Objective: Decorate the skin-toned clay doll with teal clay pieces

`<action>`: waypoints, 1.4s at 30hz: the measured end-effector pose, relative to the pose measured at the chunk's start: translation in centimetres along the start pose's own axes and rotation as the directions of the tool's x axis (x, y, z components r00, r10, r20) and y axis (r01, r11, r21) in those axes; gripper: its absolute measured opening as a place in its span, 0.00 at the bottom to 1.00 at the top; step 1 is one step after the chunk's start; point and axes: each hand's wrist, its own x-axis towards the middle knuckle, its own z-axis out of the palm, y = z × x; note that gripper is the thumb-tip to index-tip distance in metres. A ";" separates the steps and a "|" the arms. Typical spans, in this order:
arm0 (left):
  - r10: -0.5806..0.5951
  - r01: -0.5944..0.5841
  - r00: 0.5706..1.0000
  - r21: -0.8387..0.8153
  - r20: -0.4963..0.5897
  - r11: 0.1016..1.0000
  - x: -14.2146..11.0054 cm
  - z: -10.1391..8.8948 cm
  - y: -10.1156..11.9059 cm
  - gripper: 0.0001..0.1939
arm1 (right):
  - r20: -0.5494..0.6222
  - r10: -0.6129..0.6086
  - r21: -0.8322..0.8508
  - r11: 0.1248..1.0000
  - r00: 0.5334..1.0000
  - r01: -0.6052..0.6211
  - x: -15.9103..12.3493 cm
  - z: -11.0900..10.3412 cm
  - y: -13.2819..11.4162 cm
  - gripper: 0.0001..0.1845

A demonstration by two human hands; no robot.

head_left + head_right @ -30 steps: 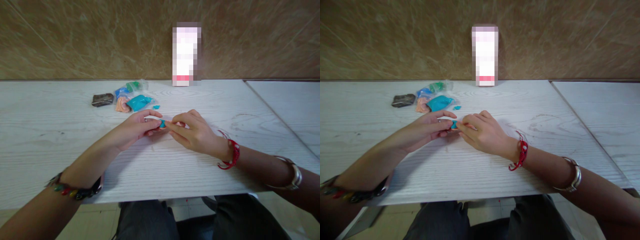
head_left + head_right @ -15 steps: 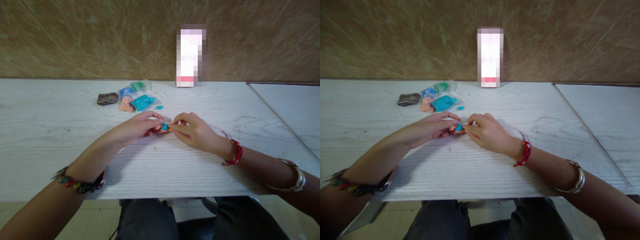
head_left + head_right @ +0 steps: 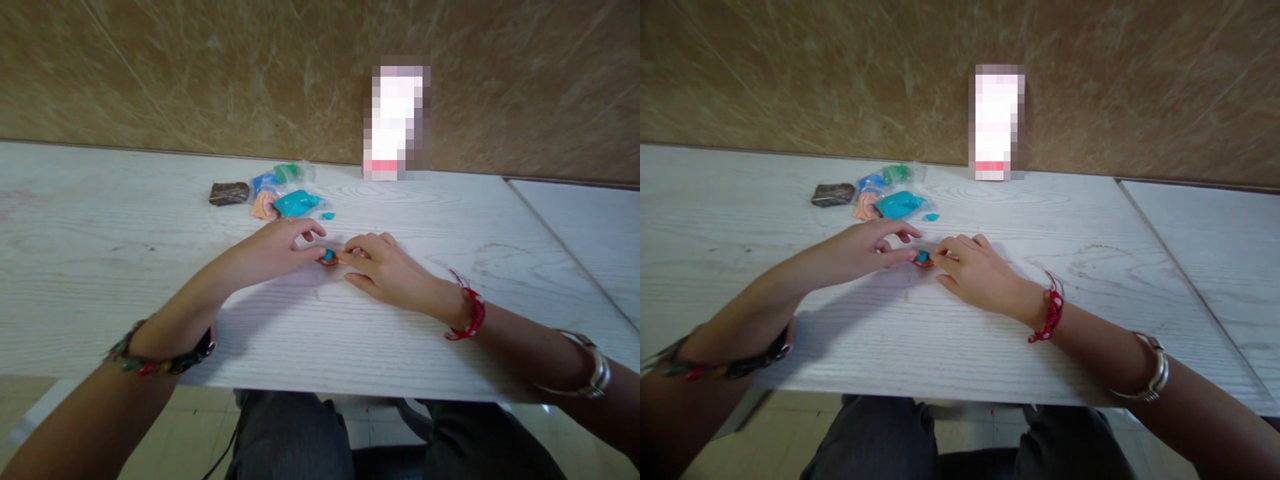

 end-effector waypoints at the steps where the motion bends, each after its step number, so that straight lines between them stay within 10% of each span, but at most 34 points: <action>1: 0.051 -0.050 0.999 0.069 -0.014 0.996 0.1 0.1 0.0 0.16 | 0.002 -0.001 -0.001 1.000 1.000 0.001 0.0 0.0 0.0 0.14; 8: 0.203 -0.187 0.978 0.217 -0.052 0.958 0.8 1.3 -0.4 0.11 | 0.001 -0.014 0.001 1.000 1.000 0.014 0.0 0.2 0.0 0.14; 17: 0.183 -0.170 0.981 0.155 -0.071 0.973 1.0 1.3 -0.7 0.09 | -0.160 0.085 -0.011 0.996 0.983 -0.088 -0.3 0.4 0.3 0.16; 34: 0.162 -0.158 0.987 -0.159 0.007 0.974 0.8 0.9 0.0 0.15 | -0.167 0.320 0.336 0.908 0.933 -0.251 -0.2 -0.8 1.1 0.13; 42: 0.130 -0.133 0.989 -0.044 -0.067 0.990 0.8 2.2 0.1 0.17 | -0.105 0.376 0.326 0.888 0.921 -0.326 -0.3 -0.4 1.3 0.11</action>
